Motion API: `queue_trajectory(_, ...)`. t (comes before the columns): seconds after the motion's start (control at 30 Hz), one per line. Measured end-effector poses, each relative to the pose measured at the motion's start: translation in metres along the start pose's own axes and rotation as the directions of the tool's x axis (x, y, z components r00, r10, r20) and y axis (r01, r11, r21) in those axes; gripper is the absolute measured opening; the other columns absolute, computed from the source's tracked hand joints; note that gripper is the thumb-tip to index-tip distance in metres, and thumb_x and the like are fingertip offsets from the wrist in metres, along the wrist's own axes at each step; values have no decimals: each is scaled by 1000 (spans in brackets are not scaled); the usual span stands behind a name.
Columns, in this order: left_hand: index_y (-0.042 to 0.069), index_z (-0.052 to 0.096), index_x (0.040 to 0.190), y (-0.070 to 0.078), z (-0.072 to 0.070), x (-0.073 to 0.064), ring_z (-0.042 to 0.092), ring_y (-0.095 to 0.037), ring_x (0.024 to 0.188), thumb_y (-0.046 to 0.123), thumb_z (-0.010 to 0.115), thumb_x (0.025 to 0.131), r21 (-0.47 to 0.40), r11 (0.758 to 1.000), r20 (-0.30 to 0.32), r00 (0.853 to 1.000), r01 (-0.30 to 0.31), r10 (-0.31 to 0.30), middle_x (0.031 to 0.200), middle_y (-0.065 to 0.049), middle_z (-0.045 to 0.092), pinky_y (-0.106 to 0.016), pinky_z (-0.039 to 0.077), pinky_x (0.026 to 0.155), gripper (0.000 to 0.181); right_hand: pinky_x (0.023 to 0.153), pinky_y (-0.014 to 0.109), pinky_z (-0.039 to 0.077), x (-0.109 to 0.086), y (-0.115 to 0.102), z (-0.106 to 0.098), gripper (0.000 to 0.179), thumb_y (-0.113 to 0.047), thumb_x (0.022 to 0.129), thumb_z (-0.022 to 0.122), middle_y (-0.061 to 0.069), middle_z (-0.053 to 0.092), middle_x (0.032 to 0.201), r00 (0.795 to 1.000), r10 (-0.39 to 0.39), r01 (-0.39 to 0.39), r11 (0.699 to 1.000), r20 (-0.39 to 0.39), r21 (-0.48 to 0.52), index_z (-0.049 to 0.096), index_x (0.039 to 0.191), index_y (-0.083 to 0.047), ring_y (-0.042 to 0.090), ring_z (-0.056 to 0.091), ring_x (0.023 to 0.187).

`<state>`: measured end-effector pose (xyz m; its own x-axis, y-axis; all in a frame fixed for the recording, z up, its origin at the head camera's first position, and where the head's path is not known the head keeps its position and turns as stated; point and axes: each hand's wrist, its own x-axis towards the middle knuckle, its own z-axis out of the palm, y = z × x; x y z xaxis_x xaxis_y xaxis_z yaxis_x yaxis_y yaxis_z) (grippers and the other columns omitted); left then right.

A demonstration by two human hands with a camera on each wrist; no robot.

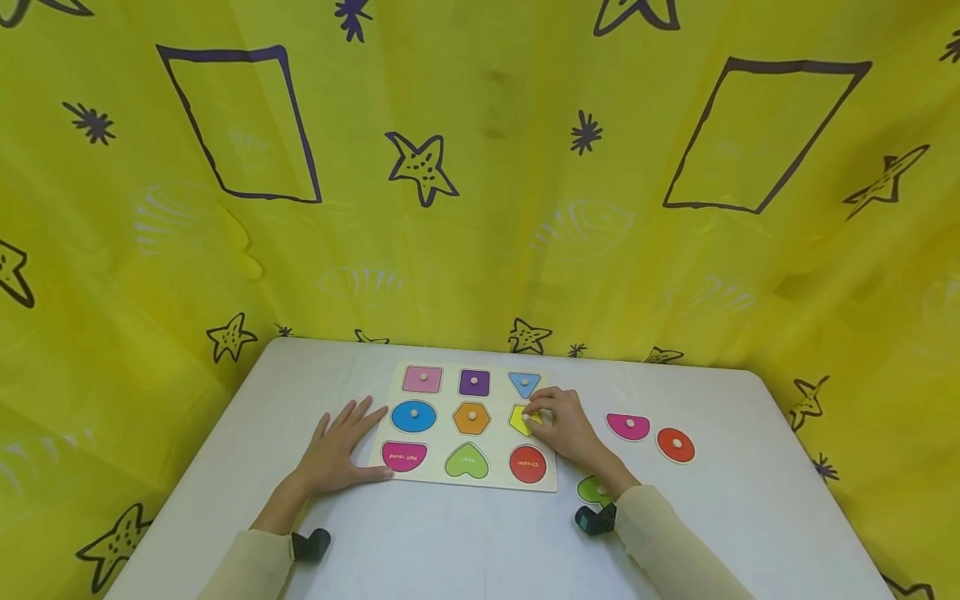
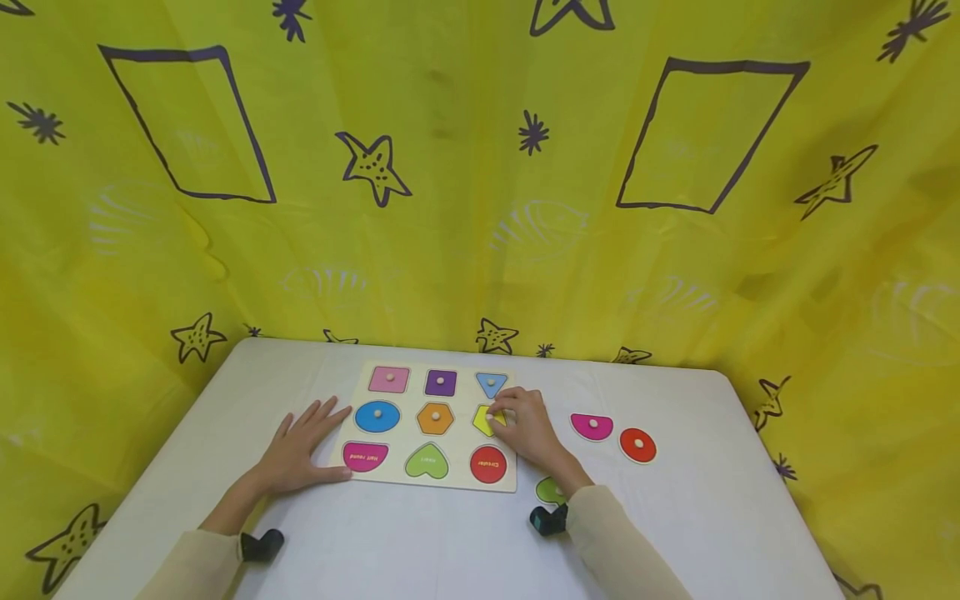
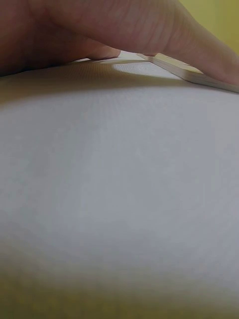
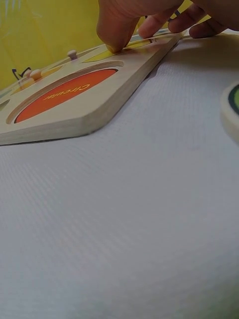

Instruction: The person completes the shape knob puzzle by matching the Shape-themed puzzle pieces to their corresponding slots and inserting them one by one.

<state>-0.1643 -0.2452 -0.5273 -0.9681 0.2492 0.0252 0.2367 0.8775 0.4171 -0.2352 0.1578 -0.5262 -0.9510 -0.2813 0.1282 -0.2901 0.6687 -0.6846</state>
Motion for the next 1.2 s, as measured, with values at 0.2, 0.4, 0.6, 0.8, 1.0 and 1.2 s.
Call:
queue_trajectory(0.2,18,44,157,1,0,-1,19,-45,153,63,82,74,-4,1000,-4,1000,0,0,166,-17,30,-74,5,118,102,95,44,48,0,0,0,9,-14,87,82,6,65,125,1000,-6,6,1000,-2,-16,81,96,-15,27,47,117)
queue_trajectory(0.4,17,44,157,1,1,-2,18,-45,153,62,81,74,-13,1000,-1,1000,1,-1,166,-18,30,-74,4,118,102,95,45,47,-2,-3,-5,14,-16,88,81,6,65,126,1000,-4,5,1000,25,-26,80,102,-16,27,48,117)
queue_trajectory(0.6,17,44,157,2,1,-2,18,-45,153,62,82,74,-10,1000,-8,1000,-1,1,166,-18,31,-74,4,118,102,97,47,48,-7,-7,-16,22,-18,89,80,5,66,126,997,-28,31,999,67,-37,78,111,-18,26,50,115)
queue_trajectory(0.8,18,44,157,0,1,-2,18,-45,153,63,81,74,-4,1000,-8,1000,2,-2,166,-18,30,-74,4,118,103,93,45,48,-14,-6,-28,29,-16,87,81,6,68,125,995,-72,76,995,73,-62,77,115,-15,26,54,111)
queue_trajectory(1.0,18,43,158,0,2,-1,18,-46,153,64,80,74,1,1000,-6,1000,2,-2,166,-18,30,-74,4,118,103,90,45,49,-21,1,-41,28,-14,88,81,8,69,123,995,-93,96,991,40,-89,77,115,-13,29,55,112)
queue_trajectory(1.2,17,44,157,2,0,-1,18,-47,153,63,81,73,-18,1000,-8,1000,-3,3,165,-19,31,-75,4,117,103,90,46,50,-29,12,-57,29,-16,90,80,8,68,126,999,-46,48,994,21,-100,76,118,-14,30,55,114)
